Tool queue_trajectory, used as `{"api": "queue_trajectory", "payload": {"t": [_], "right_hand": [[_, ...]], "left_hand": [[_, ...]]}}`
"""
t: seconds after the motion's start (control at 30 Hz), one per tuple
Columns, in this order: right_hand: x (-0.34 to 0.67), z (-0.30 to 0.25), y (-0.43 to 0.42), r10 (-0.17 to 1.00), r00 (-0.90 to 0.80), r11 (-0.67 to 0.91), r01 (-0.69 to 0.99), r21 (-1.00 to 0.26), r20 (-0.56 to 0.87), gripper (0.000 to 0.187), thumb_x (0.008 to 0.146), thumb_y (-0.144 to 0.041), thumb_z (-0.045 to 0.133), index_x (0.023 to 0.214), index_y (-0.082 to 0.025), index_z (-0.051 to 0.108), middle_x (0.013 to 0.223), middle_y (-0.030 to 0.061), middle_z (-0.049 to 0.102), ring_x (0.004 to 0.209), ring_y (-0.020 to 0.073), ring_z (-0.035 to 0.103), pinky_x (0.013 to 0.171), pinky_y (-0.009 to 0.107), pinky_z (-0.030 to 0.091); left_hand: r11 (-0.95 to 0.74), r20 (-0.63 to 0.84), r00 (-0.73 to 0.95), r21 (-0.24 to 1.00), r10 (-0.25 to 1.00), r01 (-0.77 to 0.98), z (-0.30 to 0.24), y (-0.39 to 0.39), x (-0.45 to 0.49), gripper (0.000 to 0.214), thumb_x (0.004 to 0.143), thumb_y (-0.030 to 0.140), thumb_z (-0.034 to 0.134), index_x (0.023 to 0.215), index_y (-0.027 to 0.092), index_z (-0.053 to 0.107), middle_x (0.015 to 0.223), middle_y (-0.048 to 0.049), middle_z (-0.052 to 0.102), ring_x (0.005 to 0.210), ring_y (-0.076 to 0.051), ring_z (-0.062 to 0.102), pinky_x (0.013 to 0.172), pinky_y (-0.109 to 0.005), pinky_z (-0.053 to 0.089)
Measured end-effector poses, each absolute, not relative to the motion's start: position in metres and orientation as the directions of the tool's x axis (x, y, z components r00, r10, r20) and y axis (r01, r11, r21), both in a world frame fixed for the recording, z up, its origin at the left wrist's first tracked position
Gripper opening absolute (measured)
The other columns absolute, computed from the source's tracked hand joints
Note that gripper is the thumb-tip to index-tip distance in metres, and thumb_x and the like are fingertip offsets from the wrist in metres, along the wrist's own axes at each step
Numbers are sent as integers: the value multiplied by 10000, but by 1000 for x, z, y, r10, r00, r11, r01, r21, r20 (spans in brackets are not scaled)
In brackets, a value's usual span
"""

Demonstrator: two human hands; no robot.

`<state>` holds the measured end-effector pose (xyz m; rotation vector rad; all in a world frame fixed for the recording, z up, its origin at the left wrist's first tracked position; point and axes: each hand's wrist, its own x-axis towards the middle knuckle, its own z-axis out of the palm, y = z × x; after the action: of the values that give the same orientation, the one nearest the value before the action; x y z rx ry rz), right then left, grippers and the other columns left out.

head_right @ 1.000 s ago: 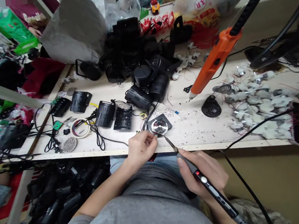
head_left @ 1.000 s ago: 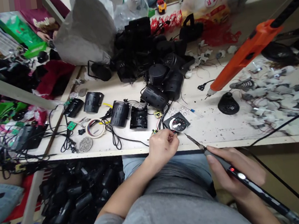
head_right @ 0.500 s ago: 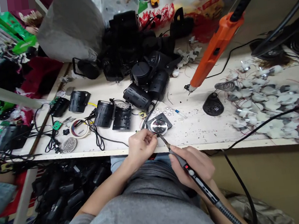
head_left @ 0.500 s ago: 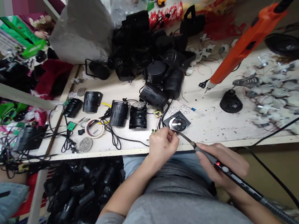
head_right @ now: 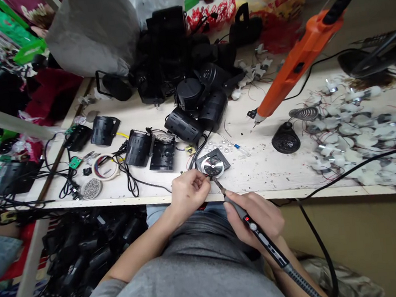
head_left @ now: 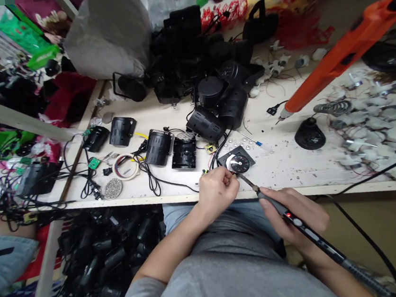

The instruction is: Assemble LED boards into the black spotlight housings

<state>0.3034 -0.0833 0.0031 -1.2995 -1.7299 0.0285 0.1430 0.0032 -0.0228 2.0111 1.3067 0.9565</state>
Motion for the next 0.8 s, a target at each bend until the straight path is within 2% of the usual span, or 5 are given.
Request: {"api": "queue_trajectory", "payload": {"t": [0.4, 0.6, 0.8], "right_hand": [[304, 10, -86, 811, -2, 395, 739, -546, 584, 289, 858, -55, 688, 1115, -187, 674, 809, 41, 728, 645, 137, 675, 601, 264, 575], [306, 1, -87, 727, 42, 449, 726, -520, 686, 275, 864, -65, 679, 1110, -186, 693, 745, 20, 700, 571, 119, 623, 524, 249, 532], [306, 2, -89, 744, 36, 436, 730, -526, 667, 272, 844, -47, 696, 1087, -167, 703, 720, 17, 695, 569, 118, 625, 530, 244, 522]], "left_hand": [[-312, 179, 280, 770, 943, 557, -21, 3, 143, 146, 777, 188, 612, 647, 208, 547, 578, 23, 586, 497, -97, 512, 511, -211, 395], [-324, 197, 279, 775, 940, 542, -22, 2, 143, 148, 787, 190, 616, 654, 205, 552, 575, 25, 583, 494, -98, 514, 522, -213, 405], [-342, 214, 286, 766, 934, 545, -21, 2, 143, 144, 800, 183, 618, 667, 198, 565, 578, 25, 579, 505, -100, 518, 531, -216, 413]]}}
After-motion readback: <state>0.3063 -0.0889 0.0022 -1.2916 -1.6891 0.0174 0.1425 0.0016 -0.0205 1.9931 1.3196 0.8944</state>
